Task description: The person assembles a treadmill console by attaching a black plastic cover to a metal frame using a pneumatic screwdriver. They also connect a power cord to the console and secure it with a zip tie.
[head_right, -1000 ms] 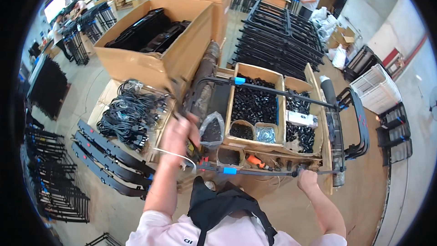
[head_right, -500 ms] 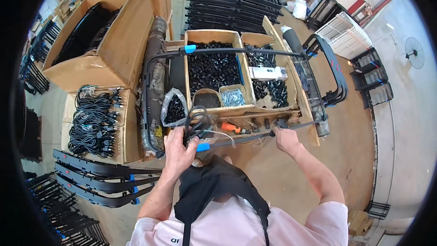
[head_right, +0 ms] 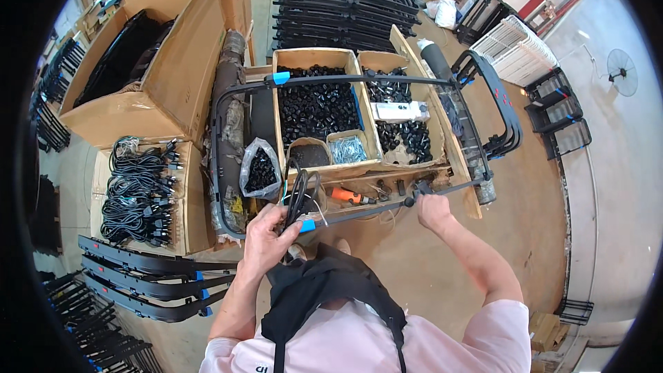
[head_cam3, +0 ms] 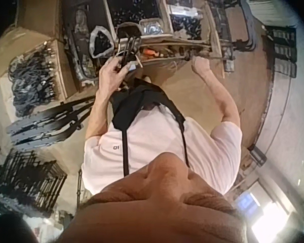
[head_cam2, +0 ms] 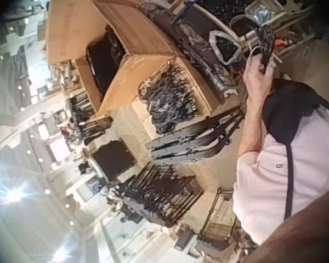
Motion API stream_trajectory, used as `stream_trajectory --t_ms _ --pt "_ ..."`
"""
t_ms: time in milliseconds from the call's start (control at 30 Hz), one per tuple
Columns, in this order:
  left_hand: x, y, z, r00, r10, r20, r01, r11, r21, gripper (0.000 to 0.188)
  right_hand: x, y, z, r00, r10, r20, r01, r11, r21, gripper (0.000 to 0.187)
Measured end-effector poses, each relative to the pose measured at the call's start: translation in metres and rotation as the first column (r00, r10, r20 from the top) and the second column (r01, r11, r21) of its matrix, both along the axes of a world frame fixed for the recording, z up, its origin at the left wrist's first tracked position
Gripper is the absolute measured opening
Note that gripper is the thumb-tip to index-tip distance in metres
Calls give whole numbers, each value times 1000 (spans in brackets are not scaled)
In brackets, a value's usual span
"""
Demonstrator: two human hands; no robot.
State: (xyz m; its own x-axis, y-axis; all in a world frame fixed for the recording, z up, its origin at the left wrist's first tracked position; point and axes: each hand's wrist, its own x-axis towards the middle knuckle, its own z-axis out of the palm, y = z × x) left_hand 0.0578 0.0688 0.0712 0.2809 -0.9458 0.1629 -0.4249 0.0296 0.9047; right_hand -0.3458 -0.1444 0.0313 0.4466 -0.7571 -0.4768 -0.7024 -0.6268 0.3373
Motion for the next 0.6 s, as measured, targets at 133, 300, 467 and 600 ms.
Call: stream_trajectory --t_ms 133,300,467,600 --pt "-1 2 1 959 9 -282 64 966 249 27 -11 5 -9 999 1 -43 0 1000 22 29" --pt "-5 8 -17 973 62 -222 -19 981 193 43 2 14 -7 969 13 246 -1 999 -51 35" --pt "0 5 -32 914 -12 -406 98 976 192 40 7 2 -17 993 -50 104 56 997 -59 33" --pt "0 6 -40 921 -55 -386 128 978 166 32 8 7 -20 952 -5 305 10 1000 -15 40"
